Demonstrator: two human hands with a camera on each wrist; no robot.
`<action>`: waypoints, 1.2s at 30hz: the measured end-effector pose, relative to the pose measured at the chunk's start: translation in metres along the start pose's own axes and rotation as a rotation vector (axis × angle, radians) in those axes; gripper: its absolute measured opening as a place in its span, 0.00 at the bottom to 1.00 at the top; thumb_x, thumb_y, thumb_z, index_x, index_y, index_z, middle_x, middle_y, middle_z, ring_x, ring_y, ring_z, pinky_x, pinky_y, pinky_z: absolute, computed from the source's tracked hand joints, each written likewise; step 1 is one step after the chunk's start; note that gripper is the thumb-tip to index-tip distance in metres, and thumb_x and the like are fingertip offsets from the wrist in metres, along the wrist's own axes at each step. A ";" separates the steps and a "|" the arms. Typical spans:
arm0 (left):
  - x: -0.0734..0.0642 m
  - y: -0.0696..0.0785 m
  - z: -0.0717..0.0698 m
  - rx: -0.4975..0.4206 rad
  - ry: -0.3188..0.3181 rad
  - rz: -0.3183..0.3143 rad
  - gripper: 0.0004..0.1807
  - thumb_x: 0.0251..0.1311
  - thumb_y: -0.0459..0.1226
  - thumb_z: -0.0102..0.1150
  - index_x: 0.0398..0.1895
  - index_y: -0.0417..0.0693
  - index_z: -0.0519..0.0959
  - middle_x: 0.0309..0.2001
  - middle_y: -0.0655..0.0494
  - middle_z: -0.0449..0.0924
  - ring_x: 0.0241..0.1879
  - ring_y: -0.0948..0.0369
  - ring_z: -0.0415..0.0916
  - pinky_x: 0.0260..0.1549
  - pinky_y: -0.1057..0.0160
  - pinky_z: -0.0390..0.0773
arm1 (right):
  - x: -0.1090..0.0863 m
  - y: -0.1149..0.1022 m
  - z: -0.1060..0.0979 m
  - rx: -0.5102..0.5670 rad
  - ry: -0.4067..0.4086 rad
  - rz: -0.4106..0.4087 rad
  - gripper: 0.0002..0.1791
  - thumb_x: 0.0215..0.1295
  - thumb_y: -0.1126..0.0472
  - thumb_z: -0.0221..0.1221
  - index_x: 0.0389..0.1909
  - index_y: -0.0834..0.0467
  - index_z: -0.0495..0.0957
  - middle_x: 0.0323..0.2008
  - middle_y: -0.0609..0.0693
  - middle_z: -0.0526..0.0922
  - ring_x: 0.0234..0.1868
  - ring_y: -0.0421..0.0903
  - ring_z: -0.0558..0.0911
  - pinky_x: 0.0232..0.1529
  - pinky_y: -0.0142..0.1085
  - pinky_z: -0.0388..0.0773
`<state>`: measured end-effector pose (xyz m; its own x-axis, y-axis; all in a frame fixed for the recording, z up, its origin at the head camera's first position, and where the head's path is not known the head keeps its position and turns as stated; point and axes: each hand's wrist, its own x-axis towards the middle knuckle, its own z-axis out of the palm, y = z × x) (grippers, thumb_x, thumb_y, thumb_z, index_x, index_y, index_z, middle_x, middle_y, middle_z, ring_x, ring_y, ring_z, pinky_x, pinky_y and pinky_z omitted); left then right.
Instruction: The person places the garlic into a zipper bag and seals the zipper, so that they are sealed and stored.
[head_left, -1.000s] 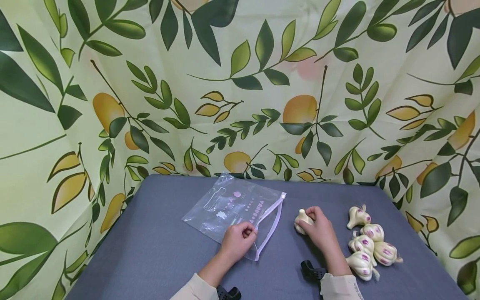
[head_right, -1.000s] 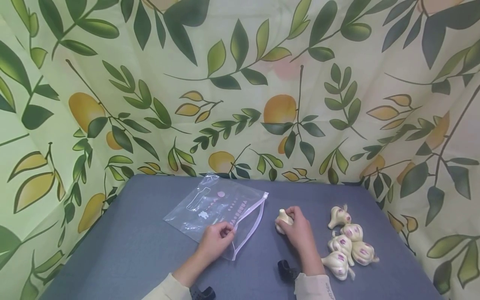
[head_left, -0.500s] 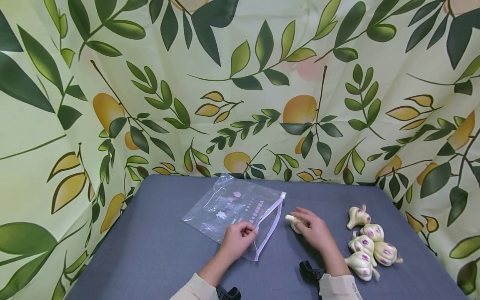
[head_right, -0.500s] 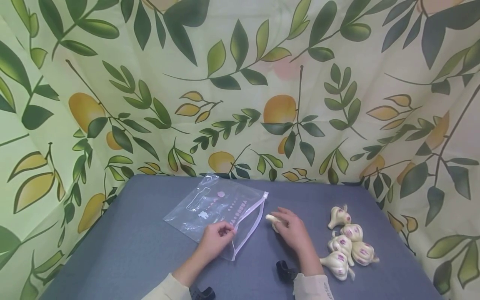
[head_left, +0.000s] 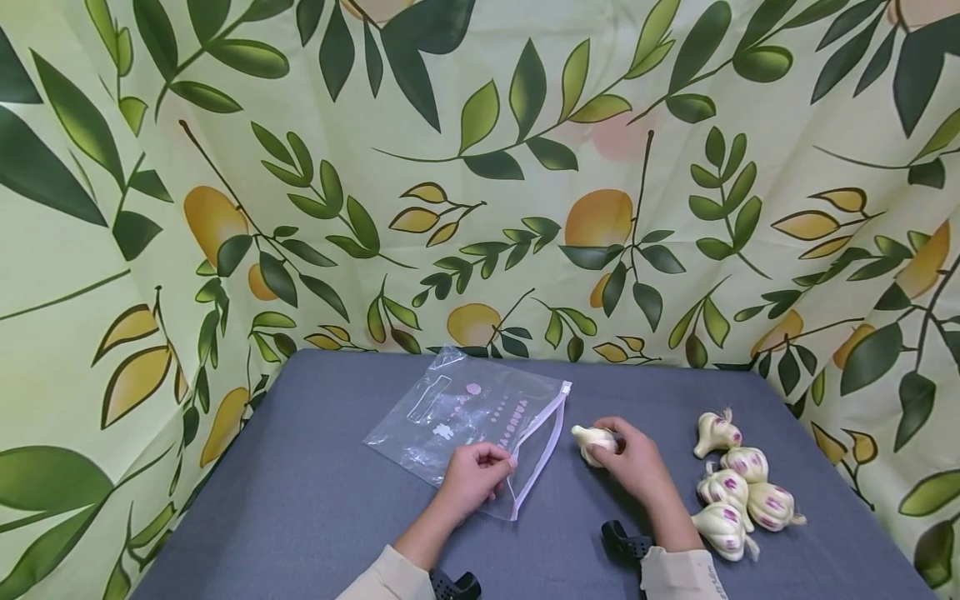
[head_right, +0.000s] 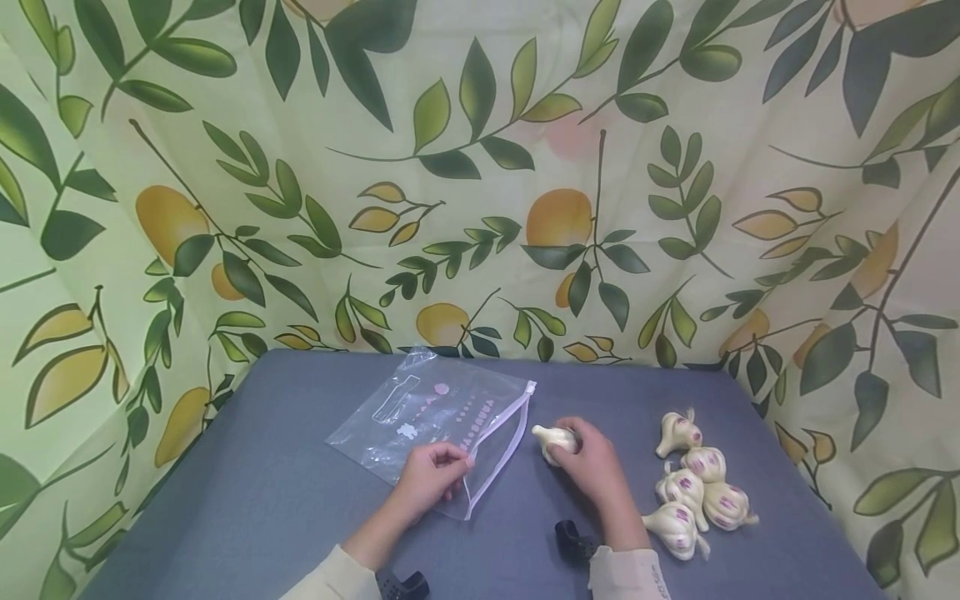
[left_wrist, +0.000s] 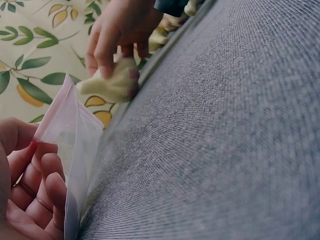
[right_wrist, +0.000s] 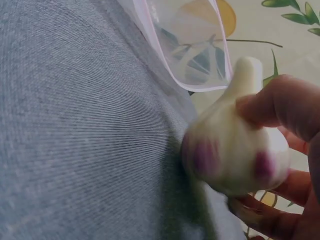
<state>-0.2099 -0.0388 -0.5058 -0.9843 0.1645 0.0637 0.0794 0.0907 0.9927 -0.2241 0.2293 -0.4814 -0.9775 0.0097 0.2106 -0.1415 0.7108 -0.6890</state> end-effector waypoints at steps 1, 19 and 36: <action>-0.001 0.001 0.000 -0.014 -0.004 -0.004 0.07 0.56 0.32 0.66 0.33 0.34 0.83 0.19 0.57 0.76 0.17 0.65 0.70 0.13 0.72 0.69 | 0.000 0.001 0.000 -0.027 0.015 -0.019 0.17 0.54 0.61 0.69 0.46 0.58 0.81 0.41 0.57 0.83 0.33 0.46 0.77 0.34 0.37 0.71; -0.014 0.031 -0.001 -0.005 -0.013 0.037 0.06 0.57 0.28 0.63 0.32 0.29 0.82 0.18 0.50 0.76 0.17 0.65 0.68 0.12 0.72 0.69 | -0.002 -0.003 0.001 -0.109 -0.133 -0.109 0.29 0.65 0.54 0.60 0.66 0.59 0.72 0.60 0.65 0.75 0.61 0.64 0.73 0.61 0.60 0.68; -0.004 0.004 0.001 0.032 -0.050 0.028 0.06 0.57 0.31 0.65 0.33 0.34 0.84 0.18 0.46 0.77 0.15 0.65 0.67 0.12 0.73 0.68 | 0.002 -0.011 0.014 0.031 -0.085 -0.051 0.36 0.50 0.52 0.74 0.61 0.56 0.74 0.37 0.52 0.75 0.33 0.44 0.71 0.31 0.34 0.68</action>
<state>-0.2059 -0.0381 -0.5019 -0.9726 0.2162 0.0856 0.1127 0.1165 0.9868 -0.2263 0.2113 -0.4832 -0.9784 -0.0870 0.1875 -0.1952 0.6869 -0.7001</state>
